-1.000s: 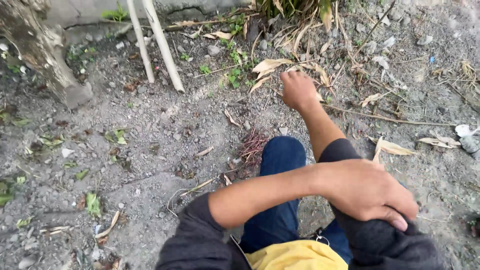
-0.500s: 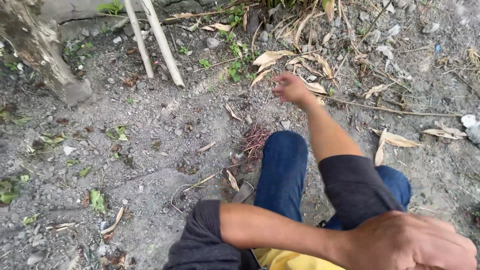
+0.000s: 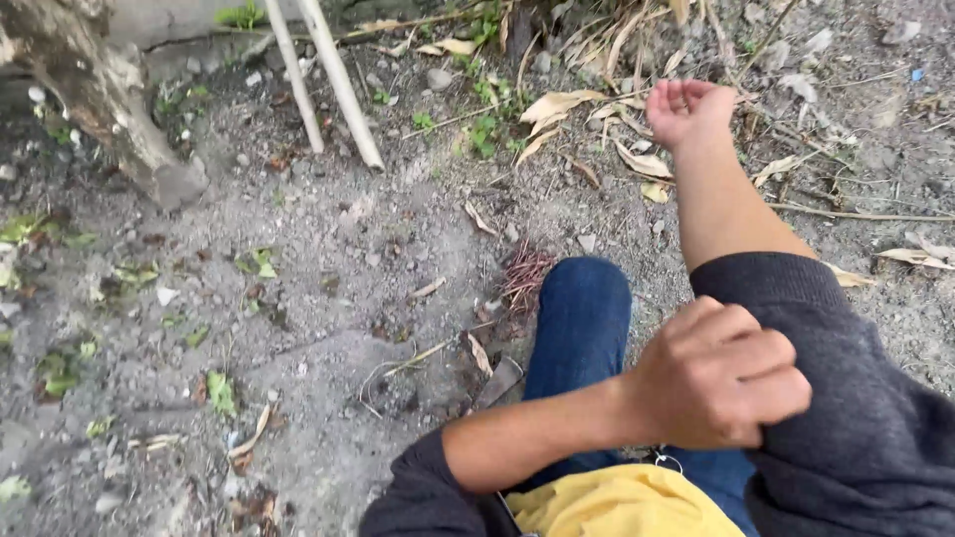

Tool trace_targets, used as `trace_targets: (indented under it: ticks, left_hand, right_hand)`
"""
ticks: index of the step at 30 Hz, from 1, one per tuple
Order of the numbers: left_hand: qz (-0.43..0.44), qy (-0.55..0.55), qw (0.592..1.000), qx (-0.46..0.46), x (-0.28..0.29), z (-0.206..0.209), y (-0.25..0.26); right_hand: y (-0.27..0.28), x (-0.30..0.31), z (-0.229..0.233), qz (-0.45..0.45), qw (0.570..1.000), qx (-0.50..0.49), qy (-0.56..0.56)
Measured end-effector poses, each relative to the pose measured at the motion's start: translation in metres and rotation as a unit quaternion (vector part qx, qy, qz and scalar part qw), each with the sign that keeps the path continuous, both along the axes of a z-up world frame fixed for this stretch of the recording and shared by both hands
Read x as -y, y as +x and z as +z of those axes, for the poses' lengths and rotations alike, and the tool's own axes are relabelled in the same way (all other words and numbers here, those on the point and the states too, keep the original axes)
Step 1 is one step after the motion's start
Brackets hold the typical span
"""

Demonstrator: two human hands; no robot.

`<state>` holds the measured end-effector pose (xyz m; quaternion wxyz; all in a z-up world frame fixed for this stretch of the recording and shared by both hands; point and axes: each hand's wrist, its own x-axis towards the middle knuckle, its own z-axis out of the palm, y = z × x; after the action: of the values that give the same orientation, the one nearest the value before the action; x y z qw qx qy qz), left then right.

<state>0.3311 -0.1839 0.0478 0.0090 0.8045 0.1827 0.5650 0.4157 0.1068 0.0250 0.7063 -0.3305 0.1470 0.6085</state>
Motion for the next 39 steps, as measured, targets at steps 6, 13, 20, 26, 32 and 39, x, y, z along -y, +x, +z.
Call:
trace_targets:
  ticks: [6,13,20,26,32,39]
  left_hand:
    - [-0.157,-0.066,0.982,0.078,0.003,0.002,0.009]
    - [-0.376,-0.178,0.907,0.060,0.022,0.015,0.005]
    - [-0.230,-0.121,0.965,-0.043,0.022,-0.021,-0.001]
    - [0.203,-0.058,0.977,0.022,-0.114,-0.133,-0.151]
    - [0.411,-0.461,0.666,-0.418,-0.080,-0.366,-0.261]
    - [0.291,-0.742,0.378,-0.472,0.062,-0.492,-0.227]
  right_hand:
    - [0.025,-0.004,-0.009,0.051,0.993,0.083,-0.066]
    - [0.036,-0.019,-0.016,-0.011,1.000,0.009,-0.025]
    - [-0.006,-0.040,-0.031,0.102,0.943,0.313,0.045]
    - [-0.157,0.011,-0.104,0.196,0.439,0.796,0.369]
    - [-0.234,0.128,-0.230,0.230,0.090,0.887,0.390]
    - [-0.213,0.202,-0.360,0.285,0.032,0.840,0.461]
